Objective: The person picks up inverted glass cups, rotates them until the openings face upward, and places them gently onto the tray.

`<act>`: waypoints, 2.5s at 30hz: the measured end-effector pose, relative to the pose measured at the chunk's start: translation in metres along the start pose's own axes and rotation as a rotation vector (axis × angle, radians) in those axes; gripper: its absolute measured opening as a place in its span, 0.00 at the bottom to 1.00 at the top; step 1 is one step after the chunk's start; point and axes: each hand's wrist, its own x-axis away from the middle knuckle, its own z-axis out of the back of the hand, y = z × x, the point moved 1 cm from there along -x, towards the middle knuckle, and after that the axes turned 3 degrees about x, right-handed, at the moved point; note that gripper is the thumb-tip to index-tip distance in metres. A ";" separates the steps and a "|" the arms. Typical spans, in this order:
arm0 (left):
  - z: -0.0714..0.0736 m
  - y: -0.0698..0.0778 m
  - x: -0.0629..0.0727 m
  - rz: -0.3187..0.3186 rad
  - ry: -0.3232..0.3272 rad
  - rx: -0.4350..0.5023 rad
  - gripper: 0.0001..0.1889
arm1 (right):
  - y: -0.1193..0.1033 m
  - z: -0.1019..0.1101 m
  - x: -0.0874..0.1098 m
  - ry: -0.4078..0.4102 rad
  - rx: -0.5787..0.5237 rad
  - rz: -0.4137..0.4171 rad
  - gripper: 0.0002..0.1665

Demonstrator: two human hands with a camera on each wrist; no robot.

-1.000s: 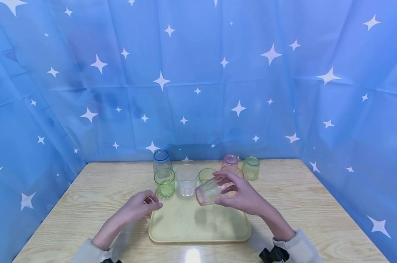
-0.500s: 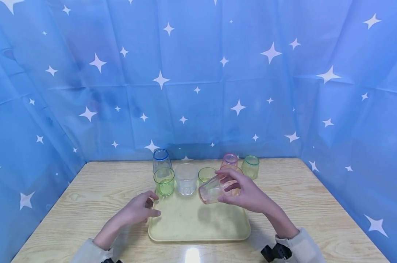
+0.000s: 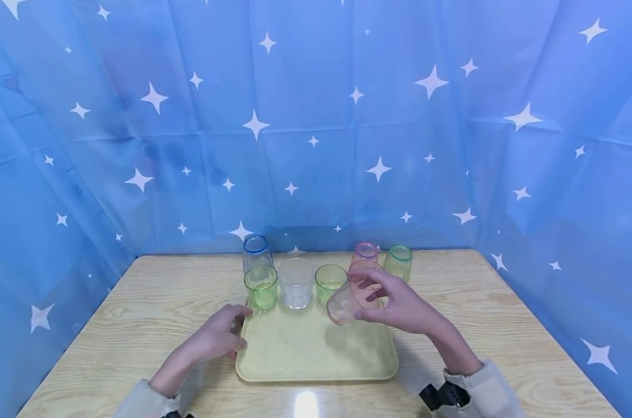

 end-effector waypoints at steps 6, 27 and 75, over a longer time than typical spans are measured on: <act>-0.001 0.001 -0.001 0.013 0.003 0.001 0.39 | 0.003 0.005 0.002 -0.029 0.053 -0.015 0.40; -0.001 -0.001 0.000 0.000 0.001 0.014 0.39 | 0.001 0.017 0.010 -0.099 0.181 -0.052 0.40; -0.003 0.000 -0.001 0.023 0.039 -0.032 0.37 | -0.010 0.013 0.018 -0.242 0.414 -0.130 0.39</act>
